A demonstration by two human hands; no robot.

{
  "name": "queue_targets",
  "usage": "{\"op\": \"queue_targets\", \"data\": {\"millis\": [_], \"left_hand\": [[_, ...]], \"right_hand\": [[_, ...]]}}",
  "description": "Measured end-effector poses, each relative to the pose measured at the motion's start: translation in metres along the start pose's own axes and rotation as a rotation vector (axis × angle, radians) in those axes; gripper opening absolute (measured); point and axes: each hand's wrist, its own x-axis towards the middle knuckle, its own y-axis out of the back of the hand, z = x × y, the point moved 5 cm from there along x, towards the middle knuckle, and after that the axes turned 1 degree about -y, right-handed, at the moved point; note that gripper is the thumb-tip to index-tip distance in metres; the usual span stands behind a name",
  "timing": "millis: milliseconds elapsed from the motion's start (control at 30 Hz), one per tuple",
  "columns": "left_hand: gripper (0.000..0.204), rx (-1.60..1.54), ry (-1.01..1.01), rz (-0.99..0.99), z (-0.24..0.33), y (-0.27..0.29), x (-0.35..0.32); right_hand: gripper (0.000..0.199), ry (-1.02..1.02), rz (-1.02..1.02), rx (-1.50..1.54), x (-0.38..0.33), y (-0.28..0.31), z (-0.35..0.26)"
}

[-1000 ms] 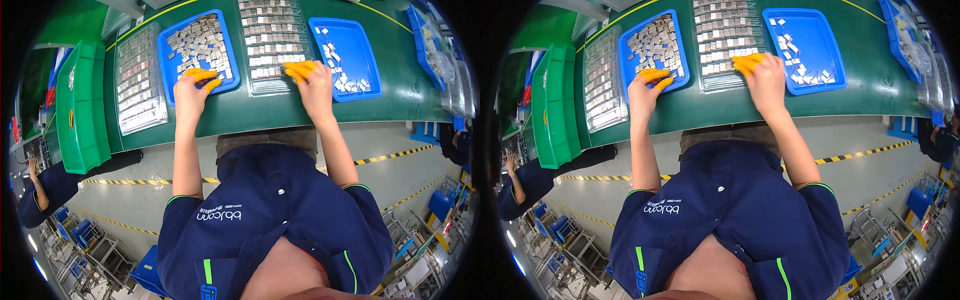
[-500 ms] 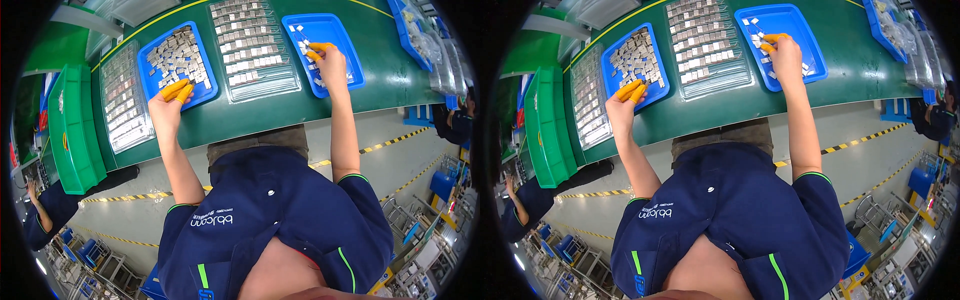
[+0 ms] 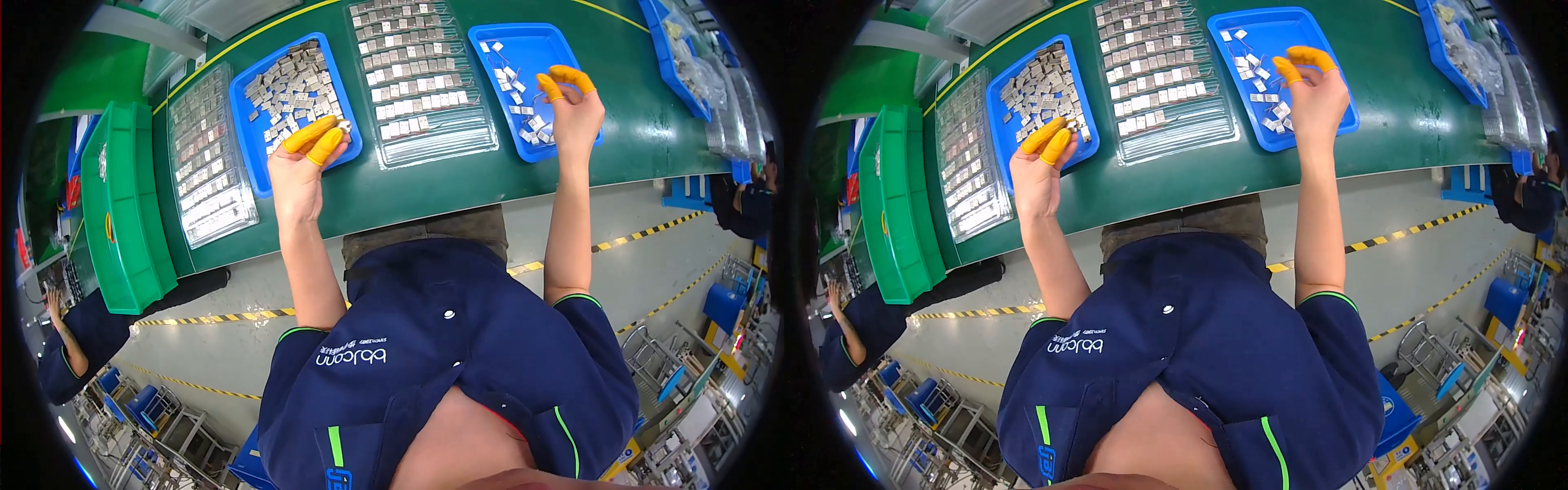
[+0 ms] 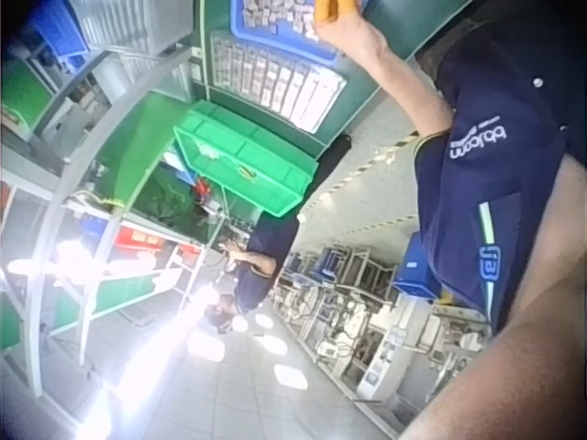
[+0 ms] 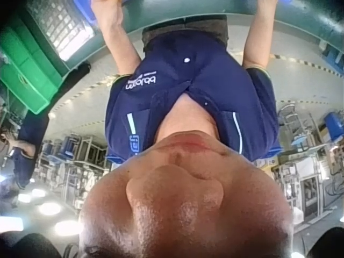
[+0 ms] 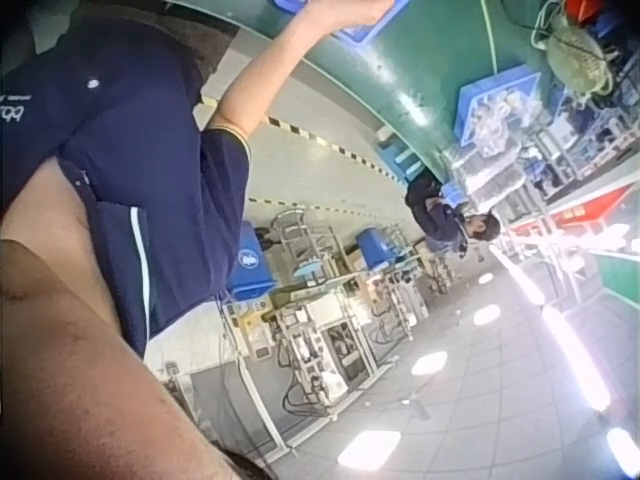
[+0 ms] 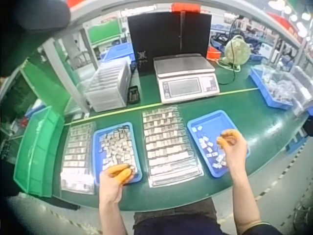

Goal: The person sorts small metal electronic components by hand, placing them from a blue parts bin into a clear sorting tray at an assembly station.

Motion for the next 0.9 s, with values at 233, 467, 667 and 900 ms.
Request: {"op": "queue_targets", "data": {"millis": [233, 467, 667, 900], "left_hand": [[0.027, -0.043, 0.067, -0.048, -0.015, -0.045, -0.005], [0.025, -0.008, 0.138, -0.114, -0.019, -0.067, -0.014], [0.025, -0.003, 0.112, -0.080, -0.021, -0.067, -0.018], [0.023, -0.005, 0.101, -0.061, -0.025, -0.065, -0.018]], "right_hand": [[0.026, -0.040, -0.403, 0.410, -0.052, -0.053, -0.012], [0.024, -0.159, -0.567, 0.502, -0.086, -0.073, -0.029], [0.020, -0.165, -0.522, 0.479, -0.088, -0.067, -0.031], [0.021, -0.152, -0.549, 0.400, -0.092, -0.065, -0.031]]}}
